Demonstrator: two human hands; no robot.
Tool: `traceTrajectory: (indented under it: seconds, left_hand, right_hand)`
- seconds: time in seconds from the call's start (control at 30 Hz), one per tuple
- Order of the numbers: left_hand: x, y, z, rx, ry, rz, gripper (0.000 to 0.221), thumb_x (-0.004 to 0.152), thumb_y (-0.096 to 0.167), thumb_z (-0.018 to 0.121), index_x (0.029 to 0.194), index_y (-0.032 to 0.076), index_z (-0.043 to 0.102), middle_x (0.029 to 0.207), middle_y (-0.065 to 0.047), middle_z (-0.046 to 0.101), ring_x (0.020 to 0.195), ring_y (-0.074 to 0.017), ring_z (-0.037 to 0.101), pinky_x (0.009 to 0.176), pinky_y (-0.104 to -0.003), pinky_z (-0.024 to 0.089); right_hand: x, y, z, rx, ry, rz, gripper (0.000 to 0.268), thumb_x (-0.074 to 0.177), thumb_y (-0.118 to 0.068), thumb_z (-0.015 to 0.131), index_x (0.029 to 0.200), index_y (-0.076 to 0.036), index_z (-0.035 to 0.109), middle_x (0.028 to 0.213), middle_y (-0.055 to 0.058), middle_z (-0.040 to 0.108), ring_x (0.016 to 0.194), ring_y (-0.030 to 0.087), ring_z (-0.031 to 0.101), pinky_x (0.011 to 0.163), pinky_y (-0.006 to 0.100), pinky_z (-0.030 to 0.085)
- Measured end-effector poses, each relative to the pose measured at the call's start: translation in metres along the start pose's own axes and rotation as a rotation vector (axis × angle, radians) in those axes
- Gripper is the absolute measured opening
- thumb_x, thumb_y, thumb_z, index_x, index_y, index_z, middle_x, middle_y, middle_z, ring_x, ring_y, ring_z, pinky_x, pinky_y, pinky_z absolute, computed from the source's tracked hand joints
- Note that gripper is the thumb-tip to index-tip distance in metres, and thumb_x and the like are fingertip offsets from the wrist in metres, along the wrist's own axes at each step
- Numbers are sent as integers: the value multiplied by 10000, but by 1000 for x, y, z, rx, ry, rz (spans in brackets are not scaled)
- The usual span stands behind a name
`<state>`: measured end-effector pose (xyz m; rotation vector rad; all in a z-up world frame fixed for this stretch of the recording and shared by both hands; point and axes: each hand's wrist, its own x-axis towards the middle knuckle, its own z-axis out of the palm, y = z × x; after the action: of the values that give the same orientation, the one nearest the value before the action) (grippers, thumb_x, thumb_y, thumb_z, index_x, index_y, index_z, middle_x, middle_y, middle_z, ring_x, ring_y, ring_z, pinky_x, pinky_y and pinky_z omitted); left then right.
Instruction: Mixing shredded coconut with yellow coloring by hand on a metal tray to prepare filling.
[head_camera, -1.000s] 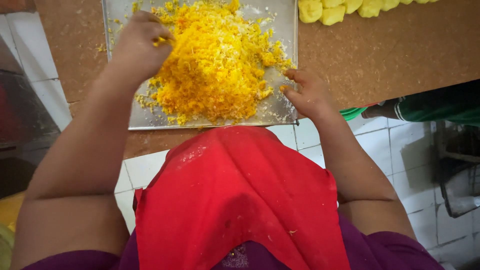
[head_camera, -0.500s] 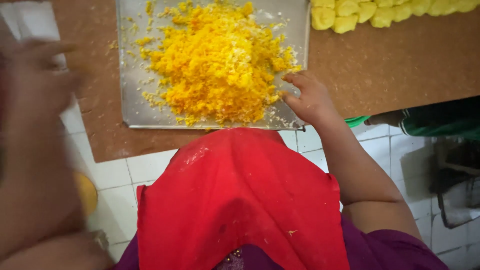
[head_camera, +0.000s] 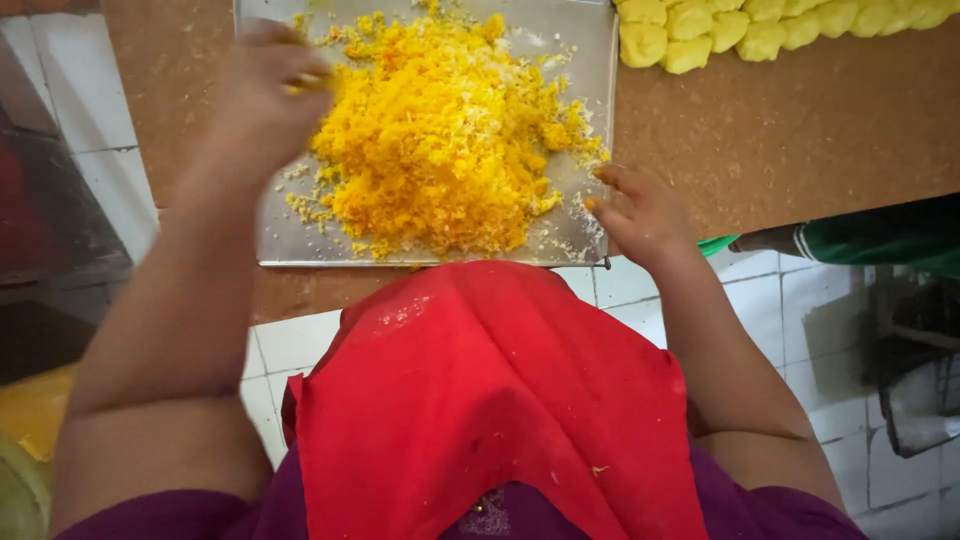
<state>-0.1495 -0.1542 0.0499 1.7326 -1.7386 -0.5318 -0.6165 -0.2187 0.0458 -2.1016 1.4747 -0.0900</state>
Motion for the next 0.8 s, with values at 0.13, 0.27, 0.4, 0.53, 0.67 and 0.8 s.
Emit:
traceTrajectory:
  seconds: [0.13, 0.27, 0.4, 0.53, 0.67, 0.8]
  left_hand:
    - [-73, -79, -74, 211, 196, 3, 282, 991, 21, 832, 1272, -4, 836, 1299, -180, 649, 1059, -285, 639, 806, -365, 510]
    - [-146, -124, -131, 221, 133, -97, 468, 898, 117, 866, 1331, -15, 747, 1330, -215, 604, 1118, -341, 601, 885, -396, 472]
    - [-178, -117, -100, 234, 48, -220, 749, 773, 246, 909, 1410, -30, 627, 1371, -262, 544, 1197, -416, 551, 991, -436, 423]
    - [-168, -55, -25, 239, -23, -336, 1040, 647, 375, 950, 1489, -46, 508, 1414, -309, 486, 1276, -490, 503, 1098, -477, 375]
    - [-121, 23, 39, 248, -50, -396, 1261, 551, 472, 979, 1548, -58, 420, 1445, -345, 442, 1336, -546, 467, 1178, -507, 339]
    - [-75, 58, 90, 216, -173, -375, 1448, 521, 507, 989, 1659, 118, 184, 1528, -339, 333, 1410, -559, 381, 1194, -558, 340]
  right_hand:
    - [-7, 32, 3, 24, 58, -50, 491, 884, -376, 700, 1287, -95, 706, 1315, 115, 678, 1217, 322, 621, 973, 454, 477]
    - [-7, 61, 29, 157, 152, -167, 465, 807, -333, 827, 1234, -167, 752, 1127, 150, 692, 1100, 355, 680, 973, 419, 529]
    - [-3, 43, 58, -32, 186, -328, 640, 754, -426, 880, 1318, -176, 712, 1278, 148, 627, 1169, 385, 652, 1020, 463, 511]
    - [4, 27, 99, -311, 134, -317, 1066, 632, -608, 860, 1499, -89, 521, 1399, 244, 531, 1273, 451, 581, 1160, 654, 283]
    - [9, -58, 82, -188, -21, -175, 1153, 683, -574, 847, 1578, -35, 359, 1528, 278, 336, 1446, 499, 372, 1187, 616, 344]
    - [54, -79, 98, -104, -36, -138, 1104, 720, -378, 860, 1605, -36, 296, 1547, 276, 312, 1466, 502, 347, 1237, 539, 330]
